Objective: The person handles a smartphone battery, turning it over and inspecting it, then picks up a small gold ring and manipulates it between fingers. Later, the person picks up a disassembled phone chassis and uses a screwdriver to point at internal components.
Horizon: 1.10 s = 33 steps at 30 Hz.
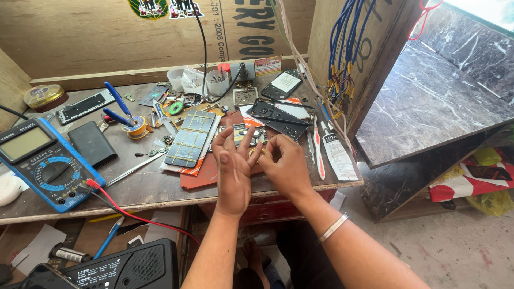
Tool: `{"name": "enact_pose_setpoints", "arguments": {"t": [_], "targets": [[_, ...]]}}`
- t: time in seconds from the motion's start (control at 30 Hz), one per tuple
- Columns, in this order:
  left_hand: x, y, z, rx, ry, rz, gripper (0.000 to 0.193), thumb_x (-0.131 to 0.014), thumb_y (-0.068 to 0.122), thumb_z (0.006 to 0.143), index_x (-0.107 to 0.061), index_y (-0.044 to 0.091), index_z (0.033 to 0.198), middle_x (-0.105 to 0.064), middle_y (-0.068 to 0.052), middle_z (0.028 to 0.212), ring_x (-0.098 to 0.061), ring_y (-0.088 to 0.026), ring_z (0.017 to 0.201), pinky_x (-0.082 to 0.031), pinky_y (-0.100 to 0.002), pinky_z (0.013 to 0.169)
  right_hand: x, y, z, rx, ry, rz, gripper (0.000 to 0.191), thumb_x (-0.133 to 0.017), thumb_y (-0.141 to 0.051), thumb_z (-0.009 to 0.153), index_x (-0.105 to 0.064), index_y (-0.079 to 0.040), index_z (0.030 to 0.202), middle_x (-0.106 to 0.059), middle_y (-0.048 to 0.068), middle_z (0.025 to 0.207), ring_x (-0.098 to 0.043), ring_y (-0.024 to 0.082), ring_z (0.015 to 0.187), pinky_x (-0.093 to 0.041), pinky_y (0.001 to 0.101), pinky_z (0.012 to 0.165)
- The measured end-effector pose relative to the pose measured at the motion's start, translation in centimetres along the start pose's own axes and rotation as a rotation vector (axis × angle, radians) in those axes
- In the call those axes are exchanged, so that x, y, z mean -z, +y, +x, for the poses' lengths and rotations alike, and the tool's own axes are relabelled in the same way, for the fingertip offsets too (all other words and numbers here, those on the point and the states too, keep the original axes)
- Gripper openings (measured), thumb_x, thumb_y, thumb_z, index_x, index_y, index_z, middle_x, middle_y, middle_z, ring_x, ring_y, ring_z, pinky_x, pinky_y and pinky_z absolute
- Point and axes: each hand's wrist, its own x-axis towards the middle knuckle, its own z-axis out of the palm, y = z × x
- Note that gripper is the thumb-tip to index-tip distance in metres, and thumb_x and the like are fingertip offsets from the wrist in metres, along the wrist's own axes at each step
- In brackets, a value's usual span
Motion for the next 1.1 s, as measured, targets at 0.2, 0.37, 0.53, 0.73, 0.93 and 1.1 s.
{"name": "enact_pose_setpoints", "arguments": {"t": [0.2,0.37,0.53,0.73,0.93,1.1], "targets": [[0.1,0.3,0.3,-0.004,0.115,-0.086,0.073,-0.052,0.066,0.099,-0.029,0.015,0.147,-0.011,-0.020,0.174,-0.032,-0.043,0.154,-0.035,-0.054,0.122,0.1,1.7,-0.2,-0.013,-0.086,0.196,0.009,-0.055,-0.006,0.082,-0.052,-0.001,0.076,-0.055,0.008,0.070,-0.052,0.017,0.065,-0.044,0.0325,0.060],[0.2,0.6,0.4,0.013,0.147,-0.133,0.072,-0.049,0.067,0.099,-0.032,0.015,0.145,-0.011,-0.019,0.174,-0.031,-0.043,0.155,-0.034,-0.054,0.122,0.4,2.3,-0.3,0.115,-0.183,0.295,0.013,-0.048,-0.005,0.090,-0.052,-0.003,0.077,-0.059,0.005,0.075,-0.055,0.012,0.072,-0.047,0.0275,0.067],[0.1,0.2,0.2,-0.023,0.100,-0.064,0.071,-0.051,0.066,0.100,-0.031,0.017,0.146,-0.009,-0.020,0.174,-0.031,-0.044,0.154,-0.032,-0.054,0.123,0.3,0.3,-0.6,0.057,-0.108,0.184,0.008,-0.069,-0.009,0.087,-0.067,-0.001,0.086,-0.065,0.006,0.082,-0.060,0.011,0.068,-0.047,0.0254,0.058],[0.3,-0.3,0.1,-0.053,0.067,-0.018,0.068,-0.054,0.061,0.103,-0.031,0.015,0.147,-0.008,-0.019,0.176,-0.030,-0.043,0.158,-0.025,-0.051,0.129,0.7,-1.4,0.0,0.026,-0.011,0.115,0.012,-0.075,-0.009,0.083,-0.076,-0.003,0.094,-0.070,0.006,0.094,-0.071,0.012,0.074,-0.056,0.0250,0.063],[0.4,-0.5,-0.1,-0.028,0.001,0.056,0.064,-0.051,0.054,0.107,-0.028,0.012,0.148,-0.005,-0.022,0.175,-0.031,-0.041,0.157,-0.026,-0.048,0.127,0.3,-1.0,-0.2,0.014,-0.003,0.096,0.011,-0.077,-0.012,0.085,-0.078,-0.003,0.091,-0.072,0.006,0.091,-0.073,0.013,0.074,-0.058,0.0254,0.066],[0.0,-0.4,-0.4,-0.023,-0.084,0.191,0.064,-0.047,0.054,0.110,-0.027,0.010,0.152,-0.010,-0.027,0.174,-0.030,-0.039,0.161,-0.025,-0.047,0.133,0.2,-0.5,-0.1,-0.033,0.002,0.085,0.011,-0.077,-0.013,0.085,-0.077,-0.002,0.089,-0.072,0.006,0.091,-0.073,0.013,0.072,-0.057,0.0253,0.063]]}}
